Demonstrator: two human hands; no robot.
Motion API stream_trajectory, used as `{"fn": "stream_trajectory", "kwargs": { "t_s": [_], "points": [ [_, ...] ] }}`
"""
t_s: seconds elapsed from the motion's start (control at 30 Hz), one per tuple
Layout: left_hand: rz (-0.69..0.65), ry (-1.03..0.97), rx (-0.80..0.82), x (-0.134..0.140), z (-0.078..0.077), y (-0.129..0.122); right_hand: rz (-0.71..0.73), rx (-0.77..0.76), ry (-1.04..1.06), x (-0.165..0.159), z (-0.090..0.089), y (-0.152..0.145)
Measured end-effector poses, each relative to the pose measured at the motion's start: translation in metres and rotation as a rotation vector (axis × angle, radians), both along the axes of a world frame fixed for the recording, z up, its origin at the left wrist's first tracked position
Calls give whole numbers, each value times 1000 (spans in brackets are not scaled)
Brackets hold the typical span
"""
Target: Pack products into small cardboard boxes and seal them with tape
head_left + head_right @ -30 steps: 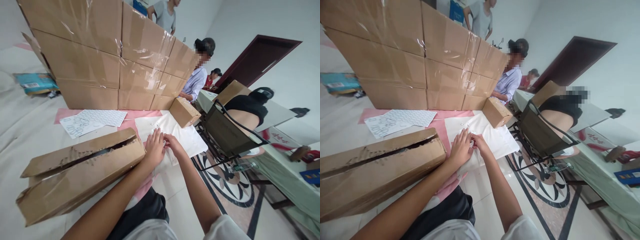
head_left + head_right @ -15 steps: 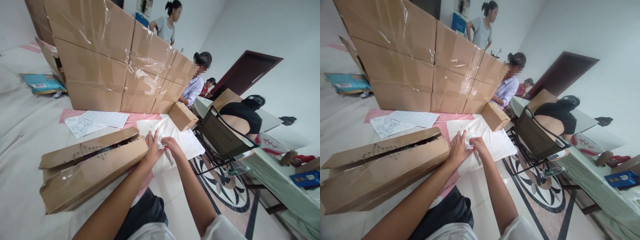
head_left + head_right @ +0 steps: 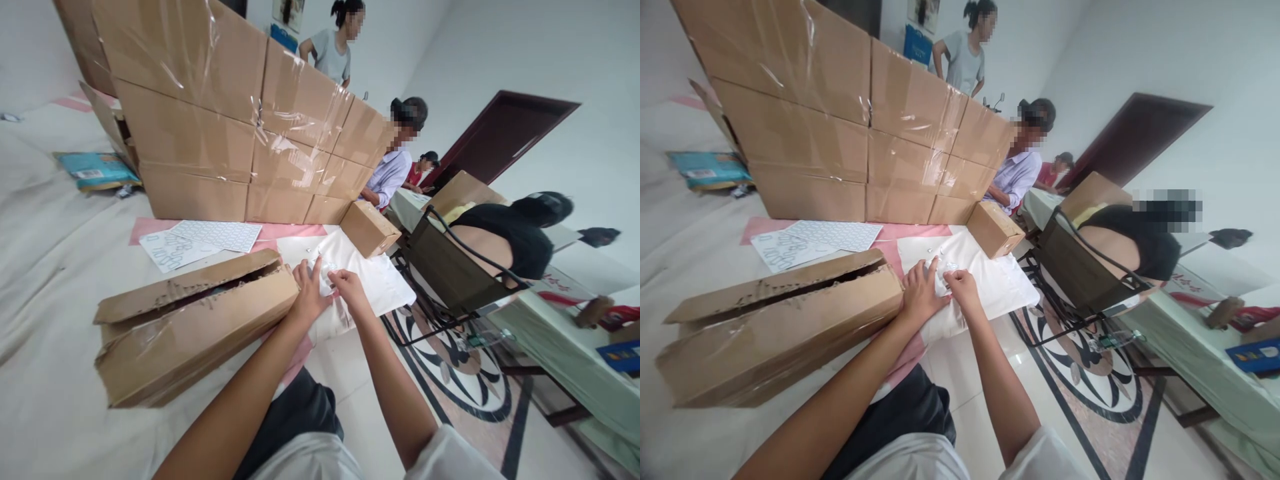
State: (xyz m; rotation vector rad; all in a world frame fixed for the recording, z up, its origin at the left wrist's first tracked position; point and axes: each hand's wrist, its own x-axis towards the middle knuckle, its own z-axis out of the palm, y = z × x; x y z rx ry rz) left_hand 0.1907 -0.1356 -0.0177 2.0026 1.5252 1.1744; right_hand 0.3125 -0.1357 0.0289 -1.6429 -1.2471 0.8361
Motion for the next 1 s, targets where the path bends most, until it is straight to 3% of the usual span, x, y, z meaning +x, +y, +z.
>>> {"fn": "stream_trajectory", "kwargs": {
  "t_s": [0.27, 0.63, 1.0],
  "points": [
    [0, 17, -26, -3, 1, -1, -49, -34, 62, 4, -8, -18],
    [-32, -18, -66, -4, 3, -1, -3, -209, 220, 5, 6, -29],
    [-43, -36, -87, -5, 0, -2, 2, -211, 403, 6, -7, -26]
  ]
}}
